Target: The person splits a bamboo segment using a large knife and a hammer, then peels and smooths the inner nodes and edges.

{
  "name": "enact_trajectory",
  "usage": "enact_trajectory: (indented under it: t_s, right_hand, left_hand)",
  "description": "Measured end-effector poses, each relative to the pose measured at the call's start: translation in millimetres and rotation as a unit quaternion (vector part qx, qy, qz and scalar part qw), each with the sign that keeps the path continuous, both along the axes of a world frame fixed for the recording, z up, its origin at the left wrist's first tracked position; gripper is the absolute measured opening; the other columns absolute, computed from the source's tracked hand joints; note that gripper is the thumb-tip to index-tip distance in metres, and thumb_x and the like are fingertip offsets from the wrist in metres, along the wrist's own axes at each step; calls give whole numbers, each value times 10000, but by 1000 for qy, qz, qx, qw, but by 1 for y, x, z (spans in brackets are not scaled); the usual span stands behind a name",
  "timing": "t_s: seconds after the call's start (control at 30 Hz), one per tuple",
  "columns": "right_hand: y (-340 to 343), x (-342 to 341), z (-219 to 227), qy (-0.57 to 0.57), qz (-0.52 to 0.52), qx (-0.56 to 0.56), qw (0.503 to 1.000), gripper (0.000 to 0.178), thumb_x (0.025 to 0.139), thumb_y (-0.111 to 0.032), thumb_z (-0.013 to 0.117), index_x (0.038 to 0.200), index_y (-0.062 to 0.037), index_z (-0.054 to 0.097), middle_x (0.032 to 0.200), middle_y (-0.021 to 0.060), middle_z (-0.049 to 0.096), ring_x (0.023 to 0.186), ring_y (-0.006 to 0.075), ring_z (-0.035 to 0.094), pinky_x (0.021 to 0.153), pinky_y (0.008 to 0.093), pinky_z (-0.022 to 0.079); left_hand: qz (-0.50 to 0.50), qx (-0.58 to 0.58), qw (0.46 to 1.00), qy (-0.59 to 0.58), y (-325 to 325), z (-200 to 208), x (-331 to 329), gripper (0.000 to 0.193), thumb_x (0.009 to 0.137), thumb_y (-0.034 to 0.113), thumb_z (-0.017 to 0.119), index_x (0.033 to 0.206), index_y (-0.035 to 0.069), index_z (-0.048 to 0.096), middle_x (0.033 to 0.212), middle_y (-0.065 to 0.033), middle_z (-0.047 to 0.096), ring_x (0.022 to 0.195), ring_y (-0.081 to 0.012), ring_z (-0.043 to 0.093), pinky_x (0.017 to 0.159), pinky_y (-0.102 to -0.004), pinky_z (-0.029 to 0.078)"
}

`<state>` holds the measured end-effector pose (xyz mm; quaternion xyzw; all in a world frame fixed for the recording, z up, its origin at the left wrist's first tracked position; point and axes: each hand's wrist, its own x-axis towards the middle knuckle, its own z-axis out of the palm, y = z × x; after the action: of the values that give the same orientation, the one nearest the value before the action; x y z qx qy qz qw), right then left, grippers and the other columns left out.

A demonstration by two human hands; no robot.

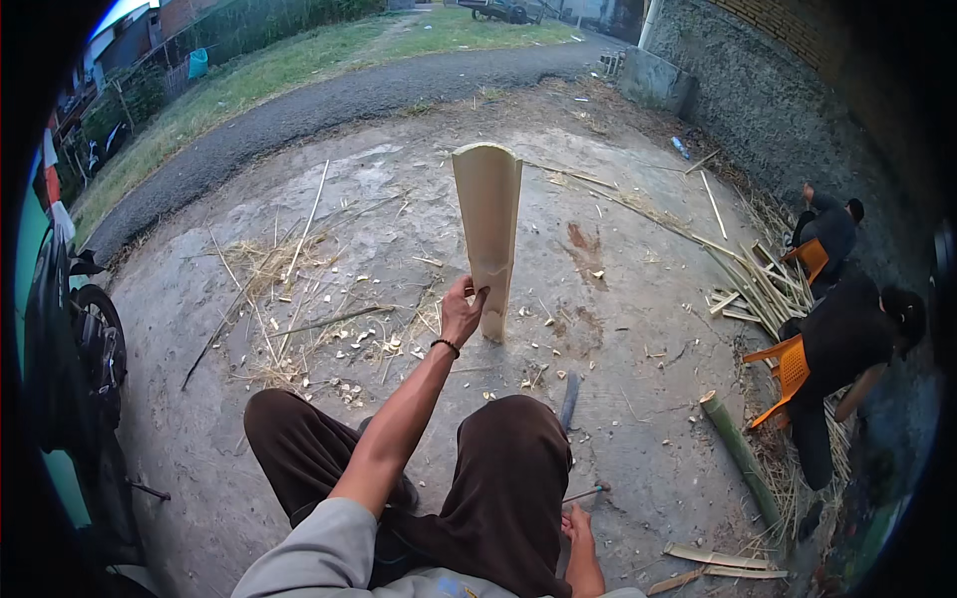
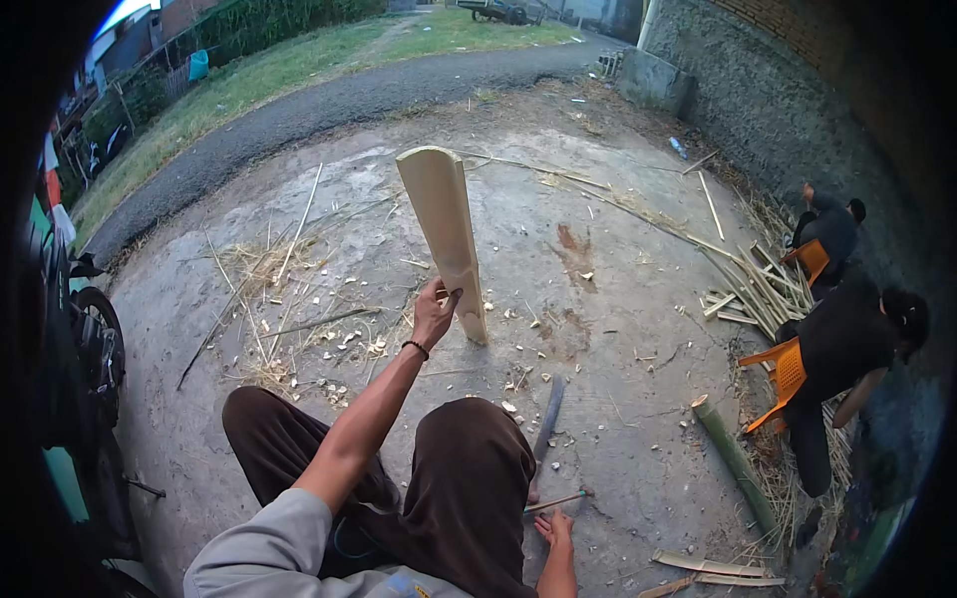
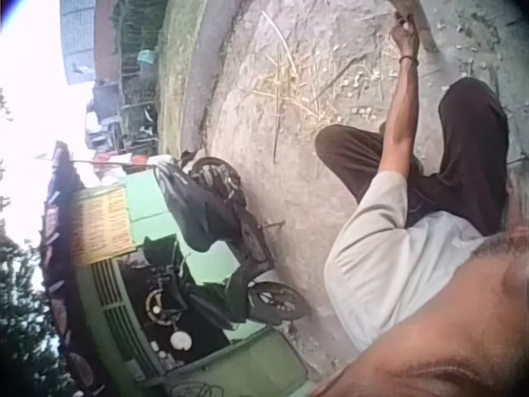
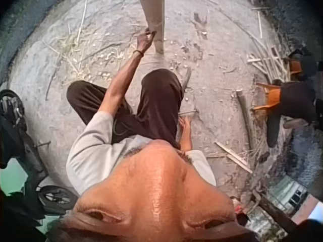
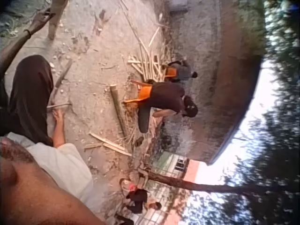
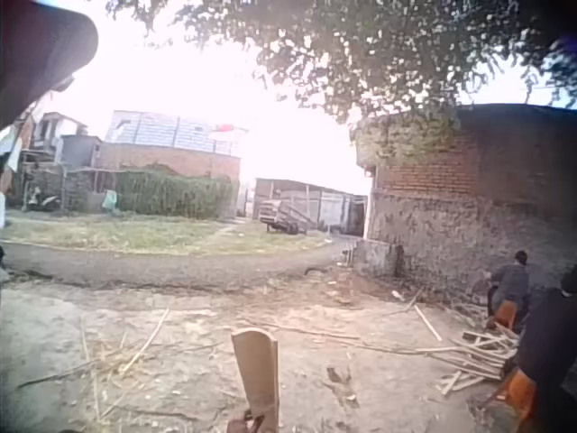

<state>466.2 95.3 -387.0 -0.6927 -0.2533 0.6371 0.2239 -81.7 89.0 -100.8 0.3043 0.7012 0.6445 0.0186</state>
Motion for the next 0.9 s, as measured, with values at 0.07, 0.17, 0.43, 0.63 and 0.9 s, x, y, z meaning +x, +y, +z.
enact_trajectory:
  t_s: [0.07,0.17,0.43,0.63,0.9]
  right_hand:
    - [4,-26,31,-79,202,-110,970,472,971,-232,561,1351,14,429,1145,250,636,912,385,697,656,465,620]
    - [-4,-38,38,-82,282,-83,952,473,966,-249,588,1332,18,451,1200,241,613,976,370,684,669,477,619]
    - [6,-87,49,-187,191,133,954,345,925,-188,544,1179,42,502,974,204,629,758,267,687,539,369,577]
    - [79,-104,138,-14,162,290,943,212,1009,-214,510,881,-53,456,668,28,452,444,124,450,371,289,375]
    - [131,-243,534,235,281,521,771,324,976,-376,658,945,-93,503,580,-62,401,421,21,357,383,215,284]
  left_hand:
    - [57,-42,997,31,-20,-9,-14,286,881,175,724,1107,14,658,1041,-154,720,960,-274,715,827,-385,556]
    - [48,-80,996,19,-24,-9,4,269,881,205,719,1097,49,679,1044,-154,724,966,-279,717,817,-383,554]
    - [27,-119,992,22,-19,4,16,234,874,178,709,1071,59,666,1018,-139,738,1020,-290,709,853,-387,542]
    - [-12,-103,992,68,23,20,40,168,859,119,691,1016,63,663,981,-129,741,919,-320,712,782,-409,533]
    - [7,-122,991,62,30,31,54,201,871,171,696,1050,81,677,992,-111,744,908,-289,718,769,-398,542]
